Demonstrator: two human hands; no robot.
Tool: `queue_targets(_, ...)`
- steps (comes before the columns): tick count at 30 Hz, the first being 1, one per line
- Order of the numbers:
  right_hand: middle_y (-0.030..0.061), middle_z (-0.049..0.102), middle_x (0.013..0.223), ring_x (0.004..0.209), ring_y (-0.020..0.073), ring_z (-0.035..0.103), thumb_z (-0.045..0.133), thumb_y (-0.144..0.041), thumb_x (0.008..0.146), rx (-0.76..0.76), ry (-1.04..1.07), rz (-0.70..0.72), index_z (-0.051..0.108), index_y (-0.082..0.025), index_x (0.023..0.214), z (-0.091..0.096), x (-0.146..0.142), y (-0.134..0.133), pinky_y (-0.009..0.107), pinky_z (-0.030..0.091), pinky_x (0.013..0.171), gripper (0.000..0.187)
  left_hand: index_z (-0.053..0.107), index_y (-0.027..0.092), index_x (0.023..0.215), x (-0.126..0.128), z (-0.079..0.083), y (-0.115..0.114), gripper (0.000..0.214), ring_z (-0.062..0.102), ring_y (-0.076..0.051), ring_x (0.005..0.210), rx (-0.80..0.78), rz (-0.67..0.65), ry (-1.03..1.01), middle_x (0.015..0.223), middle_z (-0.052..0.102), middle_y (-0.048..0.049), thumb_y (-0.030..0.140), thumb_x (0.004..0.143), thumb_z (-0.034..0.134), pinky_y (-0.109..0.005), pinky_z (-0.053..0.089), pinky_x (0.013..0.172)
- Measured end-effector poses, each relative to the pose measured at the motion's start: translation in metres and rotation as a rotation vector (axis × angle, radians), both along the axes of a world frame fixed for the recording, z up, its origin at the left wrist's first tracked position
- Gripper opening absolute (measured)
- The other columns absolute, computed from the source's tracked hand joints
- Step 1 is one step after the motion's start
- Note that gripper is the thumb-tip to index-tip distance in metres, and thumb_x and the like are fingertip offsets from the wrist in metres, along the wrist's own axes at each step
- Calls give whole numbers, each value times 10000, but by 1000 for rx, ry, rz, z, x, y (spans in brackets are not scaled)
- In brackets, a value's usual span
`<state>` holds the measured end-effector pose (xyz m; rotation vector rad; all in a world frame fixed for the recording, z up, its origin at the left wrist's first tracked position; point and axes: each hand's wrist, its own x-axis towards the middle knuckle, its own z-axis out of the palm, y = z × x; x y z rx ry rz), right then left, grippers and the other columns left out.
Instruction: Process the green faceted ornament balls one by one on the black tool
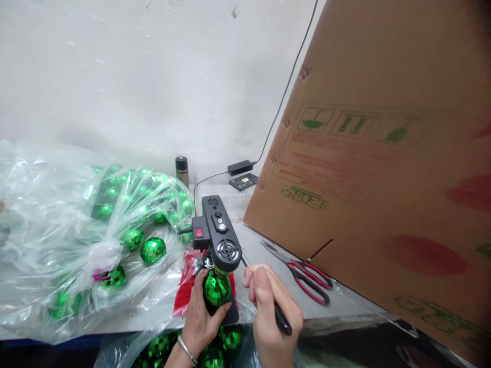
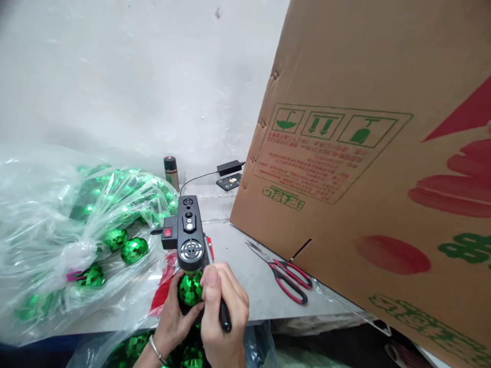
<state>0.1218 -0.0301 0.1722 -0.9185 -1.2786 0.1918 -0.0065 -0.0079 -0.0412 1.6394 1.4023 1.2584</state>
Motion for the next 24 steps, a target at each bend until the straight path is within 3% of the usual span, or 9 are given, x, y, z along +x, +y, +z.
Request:
queue_targets(11, -37, 548, 649, 601, 131, 599, 502, -201, 1169, 113, 102, -84, 537, -235, 742, -49, -9, 2, 279, 424, 576, 429, 556, 178, 1549, 1, -1, -1, 793, 655, -476, 1520, 4, 10, 6, 1589, 680, -264, 499, 881, 838, -728, 521, 1276)
queue_targets(24, -45, 559, 640, 547, 117, 555, 508, -276, 1176, 99, 154, -108, 533, -242, 702, -48, -13, 5, 274, 385, 516, 475, 562, 178, 1550, 3, -6, 0, 780, 642, -495, 1526, 37, 16, -32, 1614, 662, -265, 469, 884, 845, -754, 511, 1274)
